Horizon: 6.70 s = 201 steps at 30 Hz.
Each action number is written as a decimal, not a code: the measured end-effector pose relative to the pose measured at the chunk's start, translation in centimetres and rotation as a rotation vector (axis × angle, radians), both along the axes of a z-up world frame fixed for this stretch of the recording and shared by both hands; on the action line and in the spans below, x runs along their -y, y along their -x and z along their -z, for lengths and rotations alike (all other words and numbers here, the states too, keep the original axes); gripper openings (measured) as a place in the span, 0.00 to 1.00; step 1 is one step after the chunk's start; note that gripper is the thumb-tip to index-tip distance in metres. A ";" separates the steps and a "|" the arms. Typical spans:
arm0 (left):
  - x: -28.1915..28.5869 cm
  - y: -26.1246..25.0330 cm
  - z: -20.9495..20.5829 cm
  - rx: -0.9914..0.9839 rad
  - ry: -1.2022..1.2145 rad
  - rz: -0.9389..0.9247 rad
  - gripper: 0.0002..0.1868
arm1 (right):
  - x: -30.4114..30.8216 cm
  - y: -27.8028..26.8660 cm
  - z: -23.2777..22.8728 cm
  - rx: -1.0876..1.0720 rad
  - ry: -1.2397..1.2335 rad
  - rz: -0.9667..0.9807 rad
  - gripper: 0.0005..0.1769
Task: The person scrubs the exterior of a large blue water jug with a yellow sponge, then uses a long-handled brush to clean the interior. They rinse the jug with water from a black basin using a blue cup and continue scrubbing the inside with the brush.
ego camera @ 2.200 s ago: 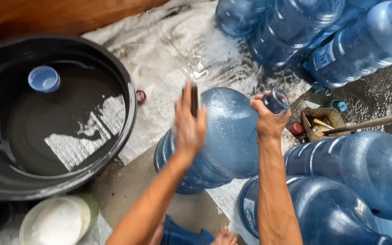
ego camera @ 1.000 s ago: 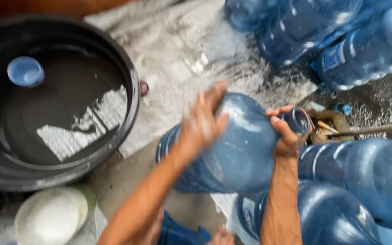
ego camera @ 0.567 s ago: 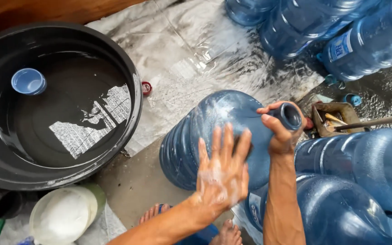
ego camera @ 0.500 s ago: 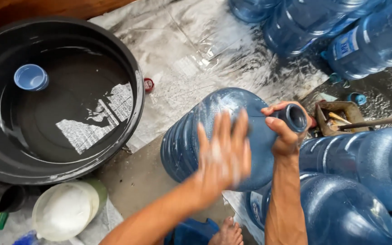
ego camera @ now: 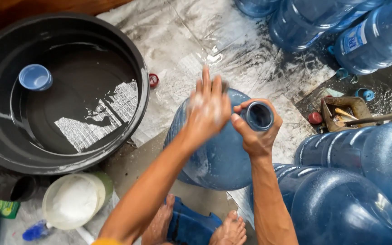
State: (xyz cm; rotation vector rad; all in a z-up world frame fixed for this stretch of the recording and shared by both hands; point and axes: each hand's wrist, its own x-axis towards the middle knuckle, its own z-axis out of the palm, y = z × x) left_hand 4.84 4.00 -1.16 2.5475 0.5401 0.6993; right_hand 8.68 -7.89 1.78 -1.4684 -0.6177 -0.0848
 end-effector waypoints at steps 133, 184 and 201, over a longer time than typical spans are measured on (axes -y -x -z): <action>5.5 18.6 18.9 -0.594 0.945 -0.139 0.33 | 4.2 -12.7 2.7 -0.761 -0.226 0.365 0.07; 6.1 7.6 7.9 0.320 0.121 0.136 0.35 | 5.9 -13.0 7.3 -0.792 -0.195 0.292 0.03; -5.5 6.7 8.7 -0.254 1.073 -0.134 0.38 | 1.0 -11.3 4.3 -0.748 -0.136 0.187 0.02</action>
